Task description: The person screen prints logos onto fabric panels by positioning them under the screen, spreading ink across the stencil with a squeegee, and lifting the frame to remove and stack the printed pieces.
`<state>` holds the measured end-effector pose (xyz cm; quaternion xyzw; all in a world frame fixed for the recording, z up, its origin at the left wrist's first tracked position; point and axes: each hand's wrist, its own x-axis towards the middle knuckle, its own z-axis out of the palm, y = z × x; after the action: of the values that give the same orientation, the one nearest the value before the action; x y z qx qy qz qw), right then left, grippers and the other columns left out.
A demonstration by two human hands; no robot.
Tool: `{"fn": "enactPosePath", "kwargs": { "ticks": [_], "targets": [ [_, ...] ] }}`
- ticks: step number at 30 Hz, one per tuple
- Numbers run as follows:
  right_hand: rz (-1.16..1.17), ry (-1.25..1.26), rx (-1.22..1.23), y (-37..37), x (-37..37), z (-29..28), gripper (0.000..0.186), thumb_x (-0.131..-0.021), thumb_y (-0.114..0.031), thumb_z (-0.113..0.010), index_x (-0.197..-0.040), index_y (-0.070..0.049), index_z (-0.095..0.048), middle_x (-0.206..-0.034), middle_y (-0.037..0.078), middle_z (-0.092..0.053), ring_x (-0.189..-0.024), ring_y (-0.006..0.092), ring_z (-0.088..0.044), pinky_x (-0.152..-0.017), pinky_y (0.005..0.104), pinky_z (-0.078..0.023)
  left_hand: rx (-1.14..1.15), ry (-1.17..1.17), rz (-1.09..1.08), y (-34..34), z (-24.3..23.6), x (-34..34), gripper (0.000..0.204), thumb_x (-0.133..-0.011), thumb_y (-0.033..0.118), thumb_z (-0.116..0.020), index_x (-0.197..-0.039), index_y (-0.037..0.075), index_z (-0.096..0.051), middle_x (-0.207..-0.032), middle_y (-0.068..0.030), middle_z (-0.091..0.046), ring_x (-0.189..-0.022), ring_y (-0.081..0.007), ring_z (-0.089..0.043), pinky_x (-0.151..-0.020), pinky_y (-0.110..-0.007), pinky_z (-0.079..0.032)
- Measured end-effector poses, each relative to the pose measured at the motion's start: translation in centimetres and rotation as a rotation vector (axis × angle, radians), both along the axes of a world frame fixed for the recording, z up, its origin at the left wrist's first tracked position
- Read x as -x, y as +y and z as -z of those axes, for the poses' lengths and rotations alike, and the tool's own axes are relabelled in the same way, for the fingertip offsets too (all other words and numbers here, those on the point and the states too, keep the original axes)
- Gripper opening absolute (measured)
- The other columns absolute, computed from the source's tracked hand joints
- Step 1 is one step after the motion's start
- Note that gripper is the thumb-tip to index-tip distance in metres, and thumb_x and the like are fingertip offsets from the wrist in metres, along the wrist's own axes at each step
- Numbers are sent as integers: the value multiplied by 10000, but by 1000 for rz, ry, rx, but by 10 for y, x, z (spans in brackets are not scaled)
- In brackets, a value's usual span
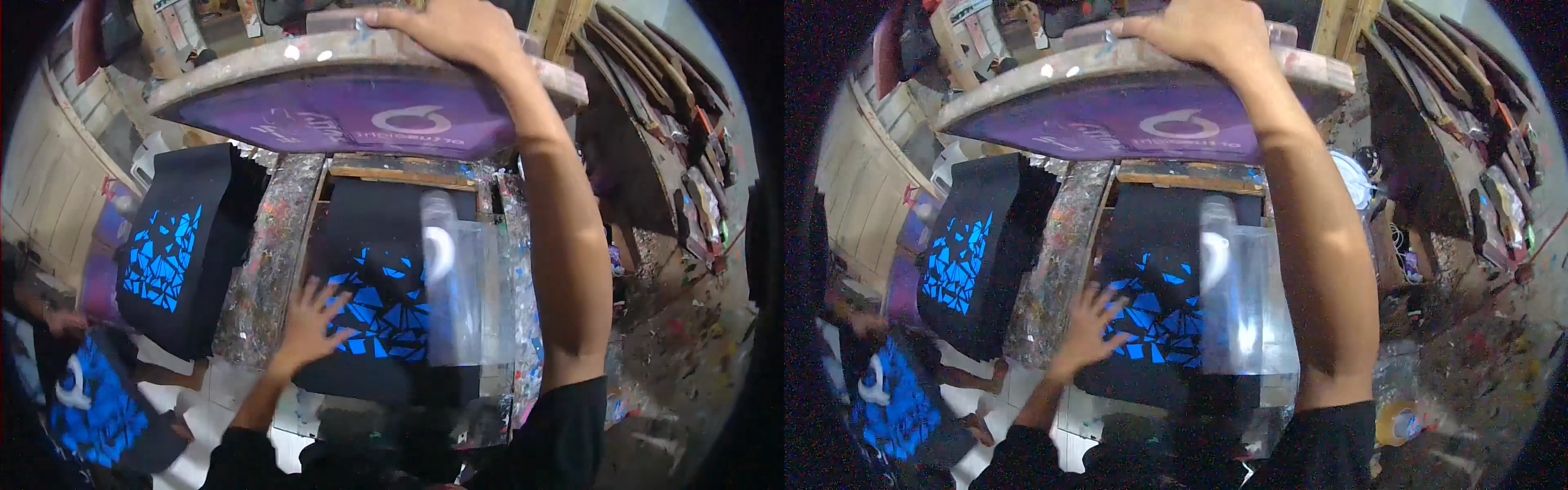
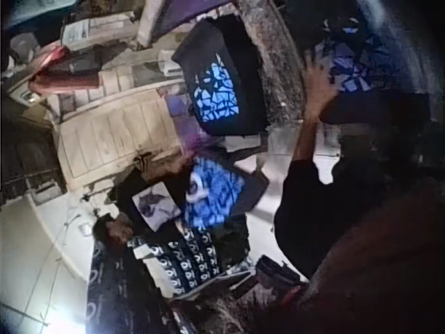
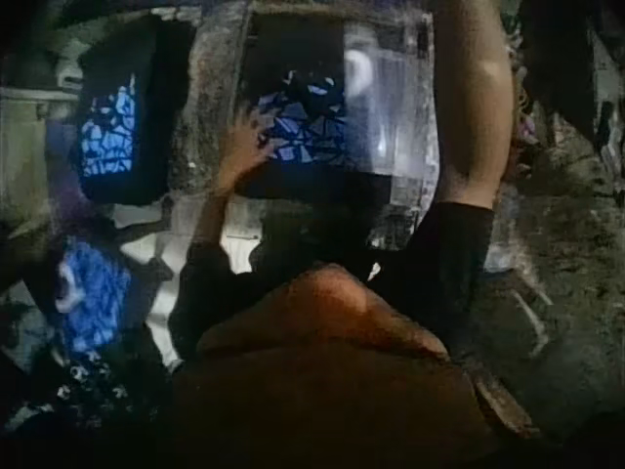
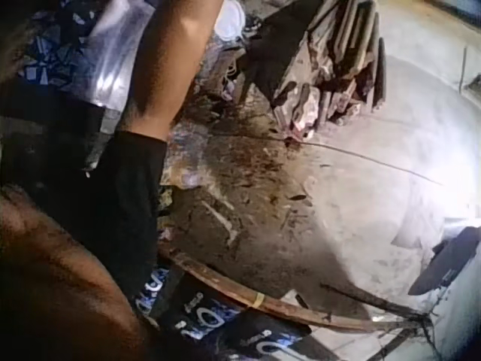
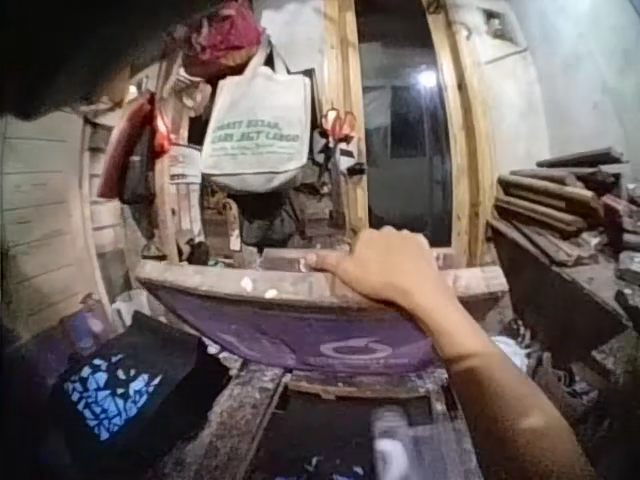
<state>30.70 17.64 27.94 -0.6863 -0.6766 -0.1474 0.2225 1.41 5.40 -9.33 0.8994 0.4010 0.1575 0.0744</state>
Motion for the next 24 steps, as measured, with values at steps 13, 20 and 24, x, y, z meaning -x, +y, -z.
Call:
{"fn": "enactPosePath", "kwargs": {
  "ticks": [13, 20, 24],
  "targets": [
    [-100, 21, 33, 50, -14, -24, 942, -817, -811, -499, -1059, 74, -711, -1136, 343, -654, -1092, 464, -642, -952, 459, -504, 175, 85, 67, 16, 18, 47, 724, -780, 423, -718, -1448, 234, -514, -1594, -147, -325, -1491, -371, -245, -1172, -646, -147],
    [-141, 104, 56, 70, -24, -28, 871, -844, -732, -554, -1036, 103, -710, -1145, 358, -648, -1100, 458, -641, -944, 442, -501, 190, 156, 67, 23, 18, 40, 741, -771, 553, -725, -1417, 235, -547, -1589, -124, -343, -1492, -348, -249, -1170, -649, -123],
    [-78, 72, 49, 65, -26, -28, 930, -803, -780, -545, -1032, 107, -707, -1124, 363, -650, -1075, 458, -652, -927, 440, -511, 182, 186, 62, 20, 18, 36, 763, -789, 627, -686, -1439, 262, -527, -1601, -120, -319, -1497, -351, -230, -1156, -677, -108]
  ]
}}
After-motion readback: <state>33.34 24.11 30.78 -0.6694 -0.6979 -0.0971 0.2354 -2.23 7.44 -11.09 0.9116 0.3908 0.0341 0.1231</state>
